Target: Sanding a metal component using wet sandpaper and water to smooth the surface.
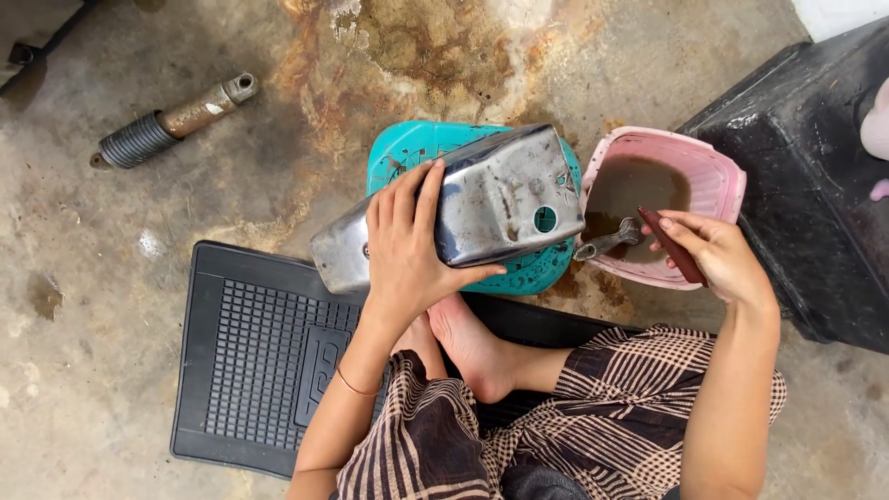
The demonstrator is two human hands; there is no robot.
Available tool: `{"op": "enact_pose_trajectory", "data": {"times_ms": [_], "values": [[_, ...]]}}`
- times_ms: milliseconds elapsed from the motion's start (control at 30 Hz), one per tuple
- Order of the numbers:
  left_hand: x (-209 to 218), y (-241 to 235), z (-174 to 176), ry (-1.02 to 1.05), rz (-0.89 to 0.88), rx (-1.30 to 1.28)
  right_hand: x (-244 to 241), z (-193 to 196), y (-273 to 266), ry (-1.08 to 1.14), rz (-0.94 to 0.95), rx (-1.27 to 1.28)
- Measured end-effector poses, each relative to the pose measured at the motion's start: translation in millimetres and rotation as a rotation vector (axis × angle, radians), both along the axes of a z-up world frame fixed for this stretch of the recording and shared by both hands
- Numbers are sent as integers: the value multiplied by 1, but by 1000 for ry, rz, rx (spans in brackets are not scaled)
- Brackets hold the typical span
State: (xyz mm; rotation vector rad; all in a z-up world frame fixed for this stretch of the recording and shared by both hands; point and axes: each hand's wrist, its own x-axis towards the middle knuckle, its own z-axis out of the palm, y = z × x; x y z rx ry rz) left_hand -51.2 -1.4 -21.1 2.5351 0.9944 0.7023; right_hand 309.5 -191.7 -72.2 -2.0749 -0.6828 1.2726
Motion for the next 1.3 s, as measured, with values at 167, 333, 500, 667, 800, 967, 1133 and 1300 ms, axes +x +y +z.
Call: {"op": "enact_pose_trajectory", "data": {"times_ms": [167, 333, 500, 667, 800, 967, 1133, 1300], "values": [[0, 1, 2, 7, -1, -22, -15, 23, 5, -34, -30, 68], [0, 1, 1, 4, 8, -19, -28, 39, 14, -39, 2, 143], [0, 1, 2, 4, 3, -28, -36, 49, 12, 128, -31, 229], [1, 1, 1, 16, 4, -35, -42, 57, 16, 33, -66, 226], [1, 1, 1, 14, 14, -21, -52, 65, 11, -16, -109, 314], [2, 2, 2, 15, 12, -36, -65, 75, 28, 23, -154, 366], [0, 1, 3, 25, 21, -33, -91, 72, 39, 129, -160, 383], [0, 1, 2, 33, 14, -42, -146, 112, 74, -338, 228, 512]]}}
